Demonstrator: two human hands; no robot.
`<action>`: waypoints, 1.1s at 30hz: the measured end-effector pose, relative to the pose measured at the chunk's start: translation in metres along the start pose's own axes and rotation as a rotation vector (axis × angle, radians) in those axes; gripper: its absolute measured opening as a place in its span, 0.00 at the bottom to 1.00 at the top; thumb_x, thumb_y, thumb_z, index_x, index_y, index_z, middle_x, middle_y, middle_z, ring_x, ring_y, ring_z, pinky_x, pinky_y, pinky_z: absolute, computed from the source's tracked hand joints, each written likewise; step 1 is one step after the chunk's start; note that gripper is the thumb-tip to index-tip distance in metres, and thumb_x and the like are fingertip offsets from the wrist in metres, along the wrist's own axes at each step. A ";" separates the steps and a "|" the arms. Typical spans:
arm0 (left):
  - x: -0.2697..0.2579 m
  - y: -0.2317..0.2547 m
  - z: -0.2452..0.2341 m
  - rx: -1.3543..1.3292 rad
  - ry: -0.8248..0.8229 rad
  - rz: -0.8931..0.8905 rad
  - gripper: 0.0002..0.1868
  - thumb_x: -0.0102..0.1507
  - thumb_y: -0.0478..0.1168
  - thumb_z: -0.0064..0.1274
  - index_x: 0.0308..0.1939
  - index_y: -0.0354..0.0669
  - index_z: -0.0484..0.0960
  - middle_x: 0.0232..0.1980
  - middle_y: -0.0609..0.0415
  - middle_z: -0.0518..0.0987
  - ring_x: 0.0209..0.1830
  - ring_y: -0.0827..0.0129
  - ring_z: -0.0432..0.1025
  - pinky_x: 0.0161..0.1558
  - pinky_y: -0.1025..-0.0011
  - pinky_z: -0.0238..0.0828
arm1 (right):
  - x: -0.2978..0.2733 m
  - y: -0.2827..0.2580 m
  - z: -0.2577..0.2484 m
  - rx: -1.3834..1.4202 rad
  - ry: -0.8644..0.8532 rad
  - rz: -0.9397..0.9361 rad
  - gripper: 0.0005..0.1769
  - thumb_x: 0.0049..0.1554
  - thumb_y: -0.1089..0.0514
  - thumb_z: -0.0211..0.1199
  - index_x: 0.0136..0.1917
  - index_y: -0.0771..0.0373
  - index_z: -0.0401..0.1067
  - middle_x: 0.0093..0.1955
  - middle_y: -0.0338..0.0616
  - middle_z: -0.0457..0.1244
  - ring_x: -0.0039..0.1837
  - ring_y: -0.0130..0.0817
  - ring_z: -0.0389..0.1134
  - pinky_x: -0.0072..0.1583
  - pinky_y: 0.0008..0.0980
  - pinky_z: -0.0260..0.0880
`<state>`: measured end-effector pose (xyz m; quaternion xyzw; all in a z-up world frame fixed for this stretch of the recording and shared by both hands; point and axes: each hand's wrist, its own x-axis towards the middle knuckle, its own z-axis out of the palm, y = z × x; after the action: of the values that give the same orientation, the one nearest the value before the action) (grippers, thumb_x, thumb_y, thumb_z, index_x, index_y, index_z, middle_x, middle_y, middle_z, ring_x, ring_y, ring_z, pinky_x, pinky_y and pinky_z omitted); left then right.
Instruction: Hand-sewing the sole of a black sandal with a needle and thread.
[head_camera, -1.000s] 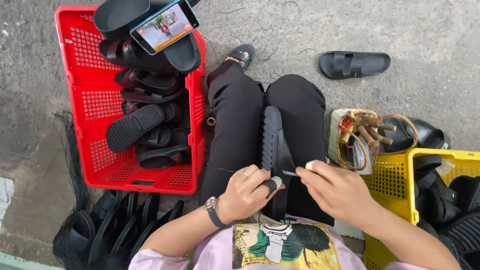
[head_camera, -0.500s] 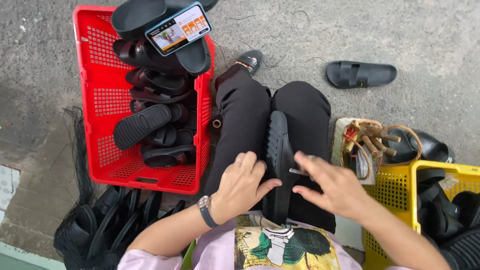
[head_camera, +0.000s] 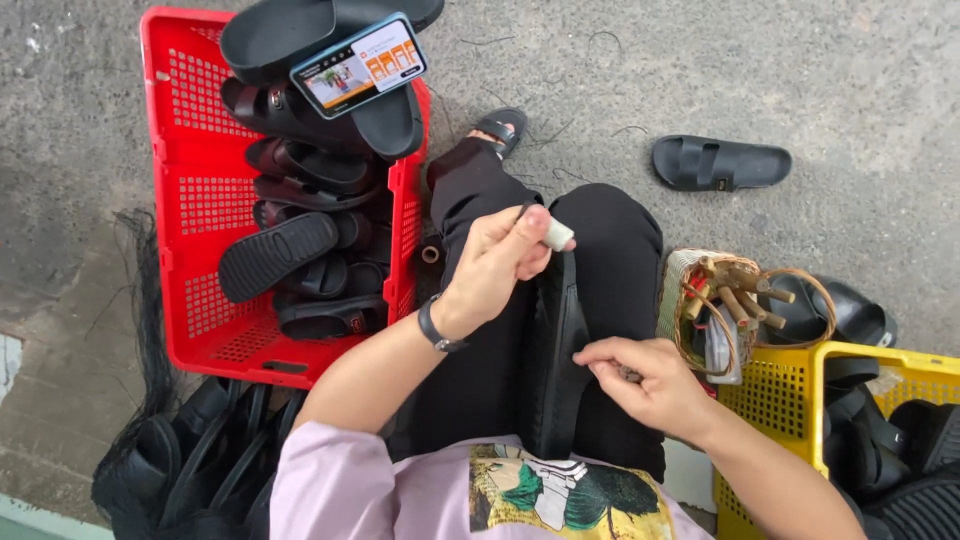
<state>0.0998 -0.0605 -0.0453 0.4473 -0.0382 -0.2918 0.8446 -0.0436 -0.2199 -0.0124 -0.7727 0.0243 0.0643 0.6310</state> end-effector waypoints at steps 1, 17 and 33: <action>0.001 0.007 -0.003 -0.001 -0.004 -0.001 0.17 0.70 0.39 0.38 0.35 0.29 0.78 0.19 0.63 0.55 0.17 0.80 0.51 0.19 0.83 0.52 | 0.001 0.000 -0.003 -0.003 0.004 0.000 0.11 0.47 0.68 0.57 0.40 0.60 0.78 0.20 0.37 0.64 0.21 0.25 0.58 0.27 0.23 0.63; -0.090 0.030 0.007 1.164 -0.264 0.436 0.23 0.55 0.39 0.63 0.45 0.23 0.72 0.58 0.34 0.68 0.60 0.44 0.67 0.58 0.57 0.68 | -0.017 -0.018 -0.012 -1.031 -0.121 -0.412 0.25 0.57 0.60 0.44 0.67 0.48 0.64 0.40 0.40 0.56 0.28 0.30 0.60 0.35 0.27 0.67; -0.079 0.006 -0.011 0.958 -0.229 0.420 0.28 0.50 0.42 0.68 0.47 0.27 0.77 0.51 0.38 0.73 0.54 0.46 0.72 0.56 0.56 0.70 | 0.002 -0.014 -0.010 -1.228 -0.193 -0.658 0.18 0.57 0.60 0.45 0.60 0.59 0.65 0.40 0.43 0.55 0.31 0.33 0.61 0.32 0.28 0.64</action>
<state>0.0407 -0.0087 -0.0320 0.7306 -0.3477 -0.1135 0.5766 -0.0398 -0.2267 0.0026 -0.9473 -0.3076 -0.0595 0.0665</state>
